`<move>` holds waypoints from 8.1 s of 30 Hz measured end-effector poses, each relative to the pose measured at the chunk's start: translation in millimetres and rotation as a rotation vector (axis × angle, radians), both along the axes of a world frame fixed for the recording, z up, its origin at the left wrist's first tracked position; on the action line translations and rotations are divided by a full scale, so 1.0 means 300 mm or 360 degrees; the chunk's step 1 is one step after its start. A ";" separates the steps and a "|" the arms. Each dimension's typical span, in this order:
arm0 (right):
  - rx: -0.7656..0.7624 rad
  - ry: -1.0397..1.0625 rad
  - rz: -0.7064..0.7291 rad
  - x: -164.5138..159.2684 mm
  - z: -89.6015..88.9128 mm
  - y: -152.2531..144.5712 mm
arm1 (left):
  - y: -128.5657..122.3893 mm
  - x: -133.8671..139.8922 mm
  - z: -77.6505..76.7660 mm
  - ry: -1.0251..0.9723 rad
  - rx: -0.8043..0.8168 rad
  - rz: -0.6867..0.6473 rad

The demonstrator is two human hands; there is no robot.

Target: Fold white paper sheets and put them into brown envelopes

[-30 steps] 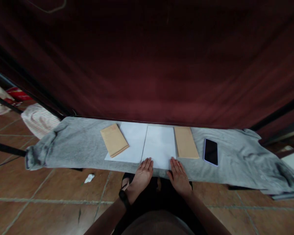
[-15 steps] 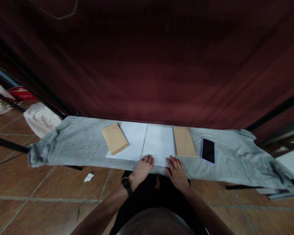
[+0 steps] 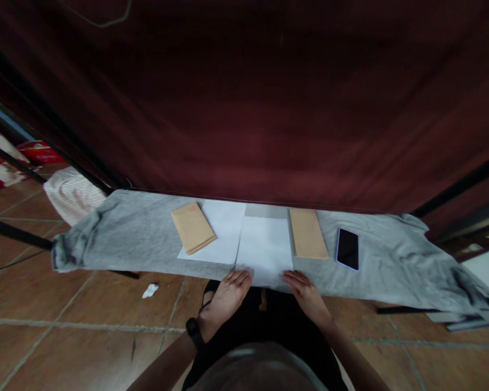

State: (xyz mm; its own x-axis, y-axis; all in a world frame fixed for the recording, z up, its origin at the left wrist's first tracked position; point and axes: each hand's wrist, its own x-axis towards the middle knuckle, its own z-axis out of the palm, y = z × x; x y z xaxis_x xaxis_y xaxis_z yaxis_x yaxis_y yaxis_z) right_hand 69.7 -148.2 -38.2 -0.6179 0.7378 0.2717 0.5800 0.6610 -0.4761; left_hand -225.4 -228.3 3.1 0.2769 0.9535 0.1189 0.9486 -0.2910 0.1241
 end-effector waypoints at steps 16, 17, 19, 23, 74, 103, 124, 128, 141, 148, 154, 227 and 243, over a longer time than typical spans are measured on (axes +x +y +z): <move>-0.0269 0.0163 0.0053 0.052 0.026 -0.025 | 0.017 -0.121 -0.064 -0.1096 -0.0097 0.0060; -0.0316 0.0199 0.0017 0.052 0.023 -0.021 | 0.021 -0.123 -0.064 -0.1114 -0.0083 0.0071; -0.0413 0.0262 -0.0103 0.045 0.022 -0.007 | 0.039 -0.120 -0.056 -0.1148 -0.0067 0.0133; -0.0600 0.0367 -0.0360 0.020 0.032 0.022 | 0.083 -0.101 -0.029 -0.1208 -0.0140 0.0371; -0.0142 -0.0613 -0.1192 -0.301 0.113 0.226 | 0.379 0.032 0.080 -0.0061 -0.0411 0.1102; 0.0210 -0.0380 -0.0677 -0.408 0.022 0.165 | 0.425 0.018 0.029 -0.0034 -0.0354 0.0989; 0.0101 -0.0534 -0.0619 -0.394 -0.021 0.156 | 0.390 0.193 -0.066 -0.0279 0.0007 0.0229; 0.0086 -0.0544 -0.0621 -0.393 -0.020 0.157 | 0.396 0.194 -0.113 -0.0279 -0.0047 0.0306; 0.0206 -0.0294 -0.0864 -0.389 -0.056 0.174 | 0.395 0.133 -0.138 0.0008 0.0048 0.0473; 0.0054 -0.0263 -0.0452 -0.491 -0.021 0.280 | 0.395 0.125 -0.159 0.0061 0.0035 0.0418; 0.0074 -0.0284 -0.0531 -0.480 -0.052 0.327 | 0.400 0.127 -0.173 0.0029 0.0073 0.0443; 0.0327 -0.0334 -0.0532 -0.227 -0.069 0.044 | 0.186 0.138 -0.150 -0.0072 0.0225 0.0500; 0.0124 -0.0254 -0.0400 -0.320 0.021 0.155 | 0.379 0.189 -0.109 -0.0106 0.0093 0.0316</move>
